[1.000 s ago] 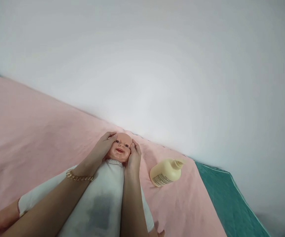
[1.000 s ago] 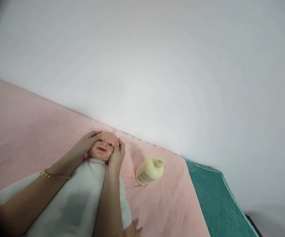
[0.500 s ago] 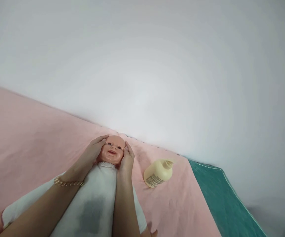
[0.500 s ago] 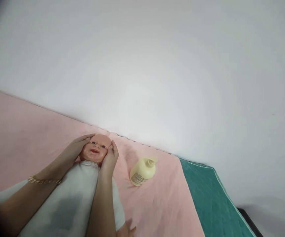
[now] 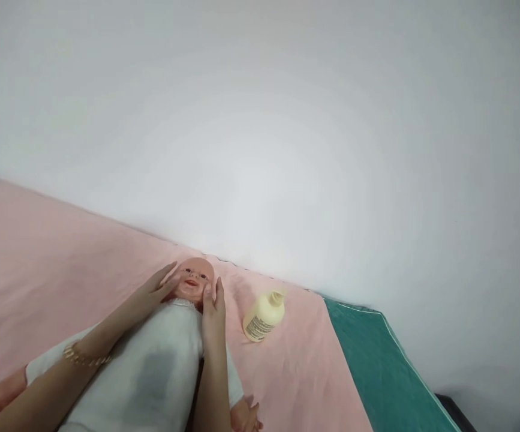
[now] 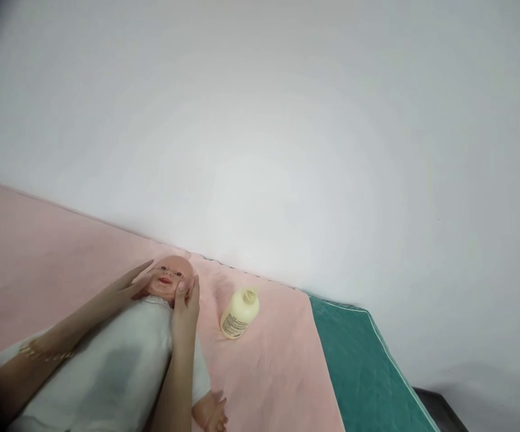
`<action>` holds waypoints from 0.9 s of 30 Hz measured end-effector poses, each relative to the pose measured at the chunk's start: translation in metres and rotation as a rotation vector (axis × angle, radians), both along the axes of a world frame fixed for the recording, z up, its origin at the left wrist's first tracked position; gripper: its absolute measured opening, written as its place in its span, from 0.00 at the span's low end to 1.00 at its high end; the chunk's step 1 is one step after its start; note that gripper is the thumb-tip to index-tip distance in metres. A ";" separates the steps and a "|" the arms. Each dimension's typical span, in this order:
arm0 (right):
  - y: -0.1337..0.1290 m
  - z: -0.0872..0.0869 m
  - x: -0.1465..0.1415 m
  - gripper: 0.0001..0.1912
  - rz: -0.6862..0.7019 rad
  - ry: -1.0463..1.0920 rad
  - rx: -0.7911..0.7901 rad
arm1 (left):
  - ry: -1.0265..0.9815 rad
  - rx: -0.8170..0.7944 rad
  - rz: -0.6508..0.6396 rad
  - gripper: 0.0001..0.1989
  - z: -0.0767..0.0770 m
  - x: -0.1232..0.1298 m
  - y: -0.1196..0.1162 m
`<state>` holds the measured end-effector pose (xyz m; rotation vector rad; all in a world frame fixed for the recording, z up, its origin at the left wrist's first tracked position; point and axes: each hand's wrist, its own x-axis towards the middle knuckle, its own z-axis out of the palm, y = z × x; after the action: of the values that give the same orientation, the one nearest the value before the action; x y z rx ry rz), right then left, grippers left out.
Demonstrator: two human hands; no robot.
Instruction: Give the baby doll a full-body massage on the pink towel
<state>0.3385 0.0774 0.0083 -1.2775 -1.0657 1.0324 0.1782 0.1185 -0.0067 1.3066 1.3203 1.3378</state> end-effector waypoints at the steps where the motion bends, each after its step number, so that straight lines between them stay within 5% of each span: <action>1: -0.004 0.002 -0.001 0.44 0.015 -0.030 0.010 | 0.048 0.024 -0.002 0.38 -0.002 0.001 -0.004; 7: -0.003 0.000 -0.008 0.47 0.041 -0.158 0.050 | 0.099 -0.008 -0.130 0.46 -0.009 0.003 -0.003; 14: -0.003 0.000 -0.003 0.45 0.062 -0.183 0.052 | -0.089 -0.023 -0.207 0.47 -0.024 -0.002 0.004; 23: -0.006 0.008 -0.004 0.38 0.056 -0.245 0.012 | 0.120 -0.090 -0.160 0.41 0.001 -0.010 -0.010; 27: -0.006 0.010 0.001 0.35 0.079 -0.279 0.049 | 0.198 -0.021 -0.181 0.38 -0.001 -0.009 -0.011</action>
<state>0.3393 0.0709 0.0188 -1.3755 -1.3542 0.8976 0.1690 0.1071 -0.0078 1.5372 1.3080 1.0898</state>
